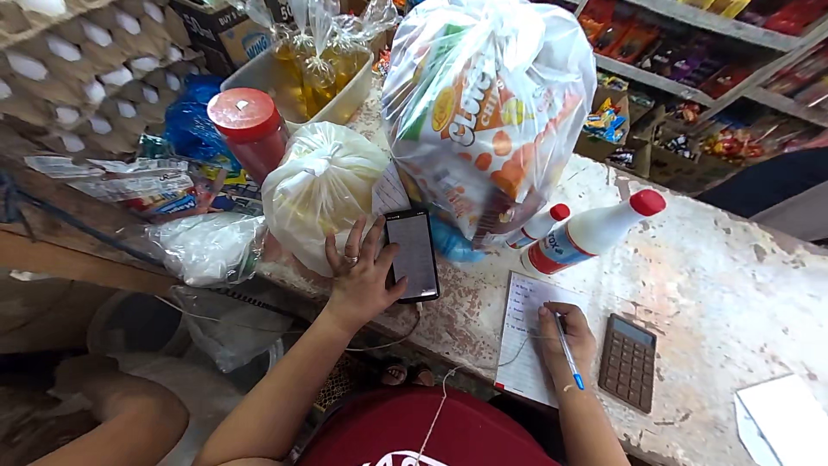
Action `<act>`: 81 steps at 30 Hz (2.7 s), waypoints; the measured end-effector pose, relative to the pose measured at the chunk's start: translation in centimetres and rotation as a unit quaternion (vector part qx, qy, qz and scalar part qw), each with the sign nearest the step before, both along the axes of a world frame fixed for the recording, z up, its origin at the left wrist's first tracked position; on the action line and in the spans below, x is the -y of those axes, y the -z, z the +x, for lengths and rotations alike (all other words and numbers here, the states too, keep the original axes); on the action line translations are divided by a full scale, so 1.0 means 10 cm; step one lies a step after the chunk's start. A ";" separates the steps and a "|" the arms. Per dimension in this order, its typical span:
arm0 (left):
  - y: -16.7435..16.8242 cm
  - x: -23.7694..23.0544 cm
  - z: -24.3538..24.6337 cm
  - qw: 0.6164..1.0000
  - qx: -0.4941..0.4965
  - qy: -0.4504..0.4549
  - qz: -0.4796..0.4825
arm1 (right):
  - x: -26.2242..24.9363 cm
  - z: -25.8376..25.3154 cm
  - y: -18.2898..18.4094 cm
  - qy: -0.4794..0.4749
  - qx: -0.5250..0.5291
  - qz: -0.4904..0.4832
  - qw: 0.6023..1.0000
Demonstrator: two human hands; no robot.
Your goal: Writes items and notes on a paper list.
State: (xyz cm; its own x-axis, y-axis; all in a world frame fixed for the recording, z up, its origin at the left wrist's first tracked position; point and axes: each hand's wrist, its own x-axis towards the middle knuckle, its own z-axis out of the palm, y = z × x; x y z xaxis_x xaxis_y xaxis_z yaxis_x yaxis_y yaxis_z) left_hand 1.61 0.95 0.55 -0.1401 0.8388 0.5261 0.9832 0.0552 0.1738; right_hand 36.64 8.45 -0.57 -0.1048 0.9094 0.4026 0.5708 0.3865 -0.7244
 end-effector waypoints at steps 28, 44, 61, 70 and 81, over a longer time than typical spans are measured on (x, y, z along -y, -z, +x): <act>-0.20 -0.01 0.03 0.990 0.005 -0.037 -0.133 | 0.00 0.00 -0.01 -0.001 -0.002 0.004 1.000; -0.18 -0.01 0.01 0.995 0.022 -0.018 -0.094 | 0.00 0.00 0.00 0.000 0.001 0.004 1.000; -0.18 0.01 -0.02 0.994 0.035 0.003 -0.100 | 0.05 0.02 -0.10 0.010 -0.058 -0.057 0.997; -0.17 0.01 -0.03 0.992 0.075 0.009 -0.097 | 0.50 0.23 -0.05 -0.062 0.088 0.039 0.993; -0.17 0.02 -0.05 0.994 0.057 0.003 -0.092 | 0.61 0.20 0.10 -0.095 0.145 0.101 0.980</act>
State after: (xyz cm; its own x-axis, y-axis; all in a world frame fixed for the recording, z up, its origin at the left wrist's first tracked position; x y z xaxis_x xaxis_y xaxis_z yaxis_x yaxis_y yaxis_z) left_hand 1.15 0.79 2.30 -0.1839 0.9209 0.3438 0.9582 0.0899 0.2718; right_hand 38.67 2.31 -1.55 -0.4002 0.7670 0.5016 0.6451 0.6245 -0.4402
